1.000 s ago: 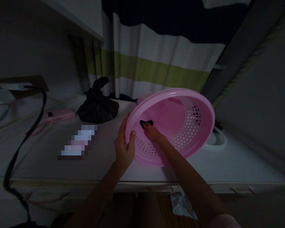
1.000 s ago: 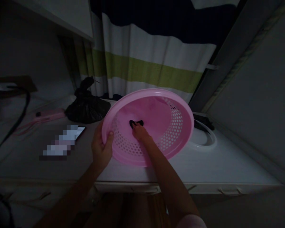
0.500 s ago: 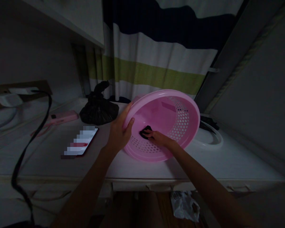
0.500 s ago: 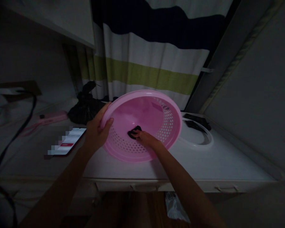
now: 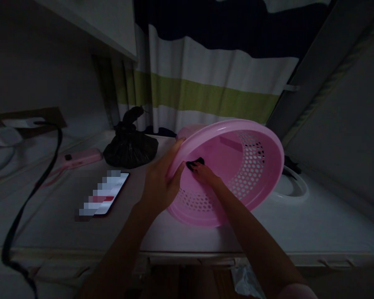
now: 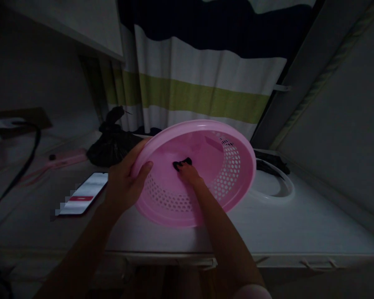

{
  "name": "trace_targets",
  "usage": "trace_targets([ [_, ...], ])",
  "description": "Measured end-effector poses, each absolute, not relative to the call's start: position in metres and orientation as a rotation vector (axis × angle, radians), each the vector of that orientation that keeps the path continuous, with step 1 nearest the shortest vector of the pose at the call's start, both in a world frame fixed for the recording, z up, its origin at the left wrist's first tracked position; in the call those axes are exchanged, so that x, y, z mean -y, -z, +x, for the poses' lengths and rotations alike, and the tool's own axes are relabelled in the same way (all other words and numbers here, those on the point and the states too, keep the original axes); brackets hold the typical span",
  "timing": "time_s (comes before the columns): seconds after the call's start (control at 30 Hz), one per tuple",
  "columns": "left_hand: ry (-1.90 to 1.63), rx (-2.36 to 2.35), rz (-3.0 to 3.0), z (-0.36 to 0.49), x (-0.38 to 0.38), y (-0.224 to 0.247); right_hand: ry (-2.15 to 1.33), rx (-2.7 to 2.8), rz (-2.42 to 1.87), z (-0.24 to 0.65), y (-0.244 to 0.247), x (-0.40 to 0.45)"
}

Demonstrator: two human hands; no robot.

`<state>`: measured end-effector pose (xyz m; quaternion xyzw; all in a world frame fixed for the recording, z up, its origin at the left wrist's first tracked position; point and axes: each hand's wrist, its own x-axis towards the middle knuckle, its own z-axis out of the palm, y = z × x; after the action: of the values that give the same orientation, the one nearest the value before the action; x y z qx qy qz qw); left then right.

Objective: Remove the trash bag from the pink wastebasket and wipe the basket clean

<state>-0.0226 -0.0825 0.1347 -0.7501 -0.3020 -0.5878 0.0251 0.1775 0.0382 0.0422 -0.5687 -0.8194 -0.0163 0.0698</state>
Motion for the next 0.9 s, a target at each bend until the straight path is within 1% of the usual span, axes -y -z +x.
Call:
trace_targets([
  [0.13,1.818,0.943,-2.298,-0.022,0.081,-0.134,-0.014,2.432,-1.671,0.169,-0.039,-0.046],
  [0.33,1.825,0.932,-2.322,-0.016,0.083,-0.135,-0.251,2.445,-1.466,0.172,-0.042,-0.032],
  [0.6,1.823,0.948,-2.260,-0.012,0.089,-0.133,-0.298,2.535,-1.230,0.179,-0.048,0.011],
  [0.73,1.823,0.991,-2.272,-0.013,0.090,-0.133,-0.252,2.580,-1.282,0.187,-0.047,0.021],
  [0.9,1.853,0.993,-2.242,-0.013,0.091,-0.132,-0.103,2.618,-1.514,0.196,-0.052,0.011],
])
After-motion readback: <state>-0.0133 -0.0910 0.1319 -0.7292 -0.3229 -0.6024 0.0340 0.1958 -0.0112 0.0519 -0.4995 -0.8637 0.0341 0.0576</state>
